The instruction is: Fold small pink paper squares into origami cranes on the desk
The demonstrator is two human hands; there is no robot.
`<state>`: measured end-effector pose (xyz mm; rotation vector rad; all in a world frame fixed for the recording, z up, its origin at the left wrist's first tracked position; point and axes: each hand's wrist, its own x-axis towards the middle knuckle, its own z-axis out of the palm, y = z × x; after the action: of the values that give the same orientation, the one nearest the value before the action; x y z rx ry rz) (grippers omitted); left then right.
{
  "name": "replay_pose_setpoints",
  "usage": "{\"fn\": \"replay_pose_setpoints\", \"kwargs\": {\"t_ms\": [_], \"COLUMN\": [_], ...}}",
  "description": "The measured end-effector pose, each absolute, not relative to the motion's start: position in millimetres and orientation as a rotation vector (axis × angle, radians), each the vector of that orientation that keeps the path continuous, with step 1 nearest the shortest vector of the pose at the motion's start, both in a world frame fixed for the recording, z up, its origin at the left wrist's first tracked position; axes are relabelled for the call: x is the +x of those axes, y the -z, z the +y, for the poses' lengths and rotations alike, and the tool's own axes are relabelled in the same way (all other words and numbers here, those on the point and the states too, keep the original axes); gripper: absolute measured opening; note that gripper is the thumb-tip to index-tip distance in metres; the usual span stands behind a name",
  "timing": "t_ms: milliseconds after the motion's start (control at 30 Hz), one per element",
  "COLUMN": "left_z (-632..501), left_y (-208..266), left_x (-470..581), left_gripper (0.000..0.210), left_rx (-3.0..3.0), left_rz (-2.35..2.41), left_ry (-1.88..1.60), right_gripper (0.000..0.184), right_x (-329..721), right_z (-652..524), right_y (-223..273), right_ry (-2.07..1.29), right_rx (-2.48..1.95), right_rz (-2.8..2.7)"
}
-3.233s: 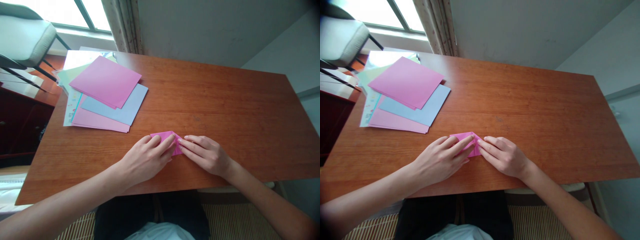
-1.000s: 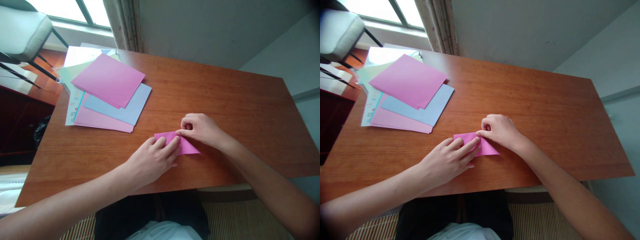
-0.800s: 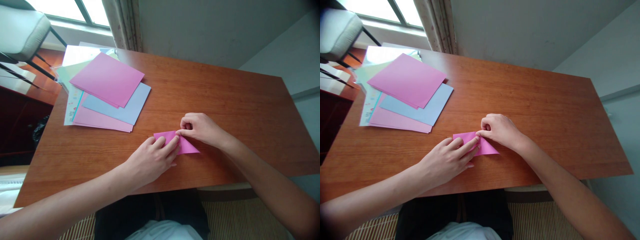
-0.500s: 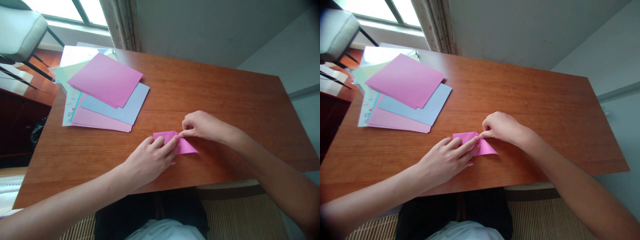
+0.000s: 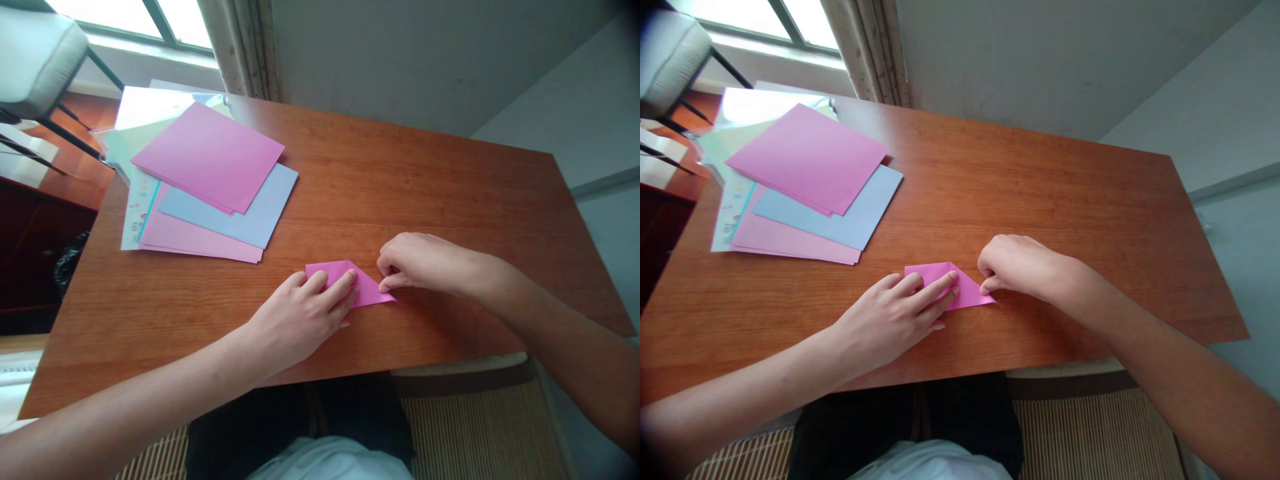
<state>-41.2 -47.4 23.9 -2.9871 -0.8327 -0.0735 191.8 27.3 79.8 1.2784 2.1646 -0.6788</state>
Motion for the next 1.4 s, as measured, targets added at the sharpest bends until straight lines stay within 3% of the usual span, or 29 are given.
{"fn": "replay_pose_setpoints", "kwargs": {"t_ms": [300,467,600,867,1033,1200,1300,1400], "left_z": [-46.7,-43.7,-39.1,-35.6,-34.8,-34.8,-33.8,-31.0], "left_y": [-23.5,-25.2,-28.1,-25.2,-23.4,-26.1,-33.6,-42.1], "left_x": [-40.0,-40.5,-41.2,-43.1,-44.6,-49.2,-50.4,-50.8], "left_gripper": [0.039,0.04,0.04,0.033,0.034,0.032,0.022,0.02], "left_rx": [-3.002,-3.054,-3.127,-3.16,-3.17,-3.206,-3.303,-3.507], "left_rz": [-0.845,-0.891,-0.913,-0.892,-0.879,-1.011,-1.253,-1.583], "left_ry": [0.077,0.104,0.119,0.226,0.276,0.714,1.098,1.403], "right_gripper": [0.031,0.024,0.018,0.019,0.021,0.013,0.006,0.013], "right_x": [225.4,232.2,223.6,197.0,191.2,191.5,184.8,168.4], "right_z": [2.4,-10.3,-32.4,-71.5,-77.3,-86.2,-94.3,-102.5], "right_y": [-73.7,-69.9,-59.6,-36.4,-33.6,-40.7,-50.3,-60.8], "right_ry": [0.723,0.953,0.845,0.554,0.699,1.189,1.051,0.631], "right_rx": [1.351,1.564,1.99,2.173,2.245,2.492,2.724,2.704], "right_rz": [2.17,2.318,2.381,2.443,2.47,2.387,2.564,2.938]}}
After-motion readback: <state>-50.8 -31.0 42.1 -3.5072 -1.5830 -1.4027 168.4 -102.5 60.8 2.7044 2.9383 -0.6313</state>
